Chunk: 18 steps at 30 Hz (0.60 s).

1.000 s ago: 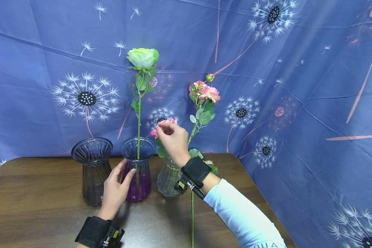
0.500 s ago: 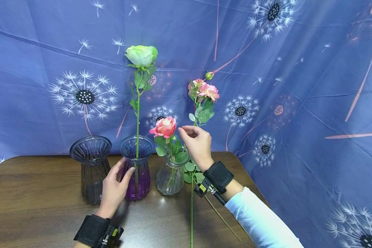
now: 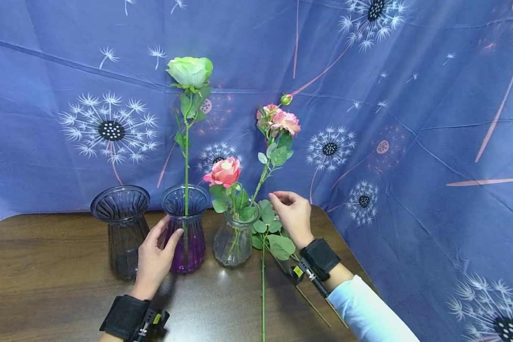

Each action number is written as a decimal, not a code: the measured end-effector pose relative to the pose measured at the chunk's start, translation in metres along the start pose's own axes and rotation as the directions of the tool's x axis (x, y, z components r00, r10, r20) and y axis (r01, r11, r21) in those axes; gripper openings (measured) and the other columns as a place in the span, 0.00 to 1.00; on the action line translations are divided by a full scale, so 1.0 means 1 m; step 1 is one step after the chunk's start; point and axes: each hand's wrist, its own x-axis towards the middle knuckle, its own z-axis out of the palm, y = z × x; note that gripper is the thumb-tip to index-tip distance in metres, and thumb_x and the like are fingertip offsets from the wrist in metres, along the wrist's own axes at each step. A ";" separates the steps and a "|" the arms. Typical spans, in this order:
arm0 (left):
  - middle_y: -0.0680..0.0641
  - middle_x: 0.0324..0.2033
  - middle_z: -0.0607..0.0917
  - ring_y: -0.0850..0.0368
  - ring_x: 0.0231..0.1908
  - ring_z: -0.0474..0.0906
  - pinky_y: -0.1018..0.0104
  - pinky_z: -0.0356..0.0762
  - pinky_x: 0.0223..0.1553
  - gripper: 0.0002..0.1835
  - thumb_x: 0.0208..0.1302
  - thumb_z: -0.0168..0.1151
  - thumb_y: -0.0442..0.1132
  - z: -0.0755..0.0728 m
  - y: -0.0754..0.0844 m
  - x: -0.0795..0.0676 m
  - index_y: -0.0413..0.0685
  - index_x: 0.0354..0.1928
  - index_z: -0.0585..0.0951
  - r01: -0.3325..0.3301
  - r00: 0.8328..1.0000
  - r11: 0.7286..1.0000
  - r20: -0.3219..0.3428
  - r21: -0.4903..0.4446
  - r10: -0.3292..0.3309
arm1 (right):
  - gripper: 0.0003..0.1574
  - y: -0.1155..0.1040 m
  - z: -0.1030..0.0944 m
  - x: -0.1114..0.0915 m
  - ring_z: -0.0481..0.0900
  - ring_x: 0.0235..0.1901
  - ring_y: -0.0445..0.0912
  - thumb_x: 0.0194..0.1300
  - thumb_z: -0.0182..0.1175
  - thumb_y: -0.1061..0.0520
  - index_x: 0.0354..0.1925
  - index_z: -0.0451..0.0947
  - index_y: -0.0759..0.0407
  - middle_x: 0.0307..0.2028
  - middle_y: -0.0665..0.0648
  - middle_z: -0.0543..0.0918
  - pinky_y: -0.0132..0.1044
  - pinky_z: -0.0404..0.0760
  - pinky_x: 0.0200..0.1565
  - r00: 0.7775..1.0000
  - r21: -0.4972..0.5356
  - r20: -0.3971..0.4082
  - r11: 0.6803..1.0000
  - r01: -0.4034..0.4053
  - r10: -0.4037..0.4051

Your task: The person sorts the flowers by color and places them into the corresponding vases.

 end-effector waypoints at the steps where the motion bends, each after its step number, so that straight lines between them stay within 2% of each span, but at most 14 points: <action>1: 0.35 0.57 0.76 0.42 0.58 0.73 0.94 0.60 0.53 0.25 0.62 0.62 0.37 0.000 0.000 0.000 0.37 0.60 0.71 -0.001 1.000 1.000 -0.001 0.003 0.001 | 0.12 0.004 -0.001 -0.002 0.82 0.21 0.42 0.59 0.64 0.53 0.37 0.84 0.61 0.27 0.62 0.86 0.27 0.79 0.22 1.000 -0.002 0.008 1.000 -0.016 0.016; 9: 0.35 0.57 0.76 0.42 0.58 0.73 0.95 0.60 0.53 0.25 0.62 0.62 0.37 -0.001 0.000 0.000 0.36 0.60 0.71 0.002 1.000 1.000 -0.003 -0.002 -0.002 | 0.11 0.045 0.007 -0.023 0.81 0.20 0.41 0.59 0.64 0.56 0.36 0.84 0.64 0.27 0.62 0.85 0.27 0.81 0.24 0.986 -0.045 0.060 0.987 -0.155 0.158; 12: 0.35 0.57 0.76 0.42 0.58 0.73 0.95 0.60 0.53 0.25 0.61 0.62 0.37 -0.001 0.000 0.000 0.36 0.60 0.71 0.000 1.000 1.000 -0.002 -0.004 0.000 | 0.11 0.059 0.010 -0.032 0.81 0.20 0.43 0.58 0.64 0.56 0.36 0.84 0.64 0.26 0.63 0.85 0.27 0.80 0.23 0.975 -0.078 0.067 0.975 -0.206 0.211; 18: 0.35 0.56 0.77 0.43 0.57 0.74 0.93 0.62 0.53 0.25 0.60 0.63 0.35 0.001 -0.001 0.001 0.36 0.59 0.72 -0.016 1.000 1.000 -0.011 -0.004 0.015 | 0.11 0.088 0.017 -0.050 0.77 0.15 0.38 0.59 0.63 0.57 0.34 0.84 0.66 0.22 0.61 0.84 0.27 0.75 0.19 0.949 -0.156 0.105 0.947 -0.280 0.298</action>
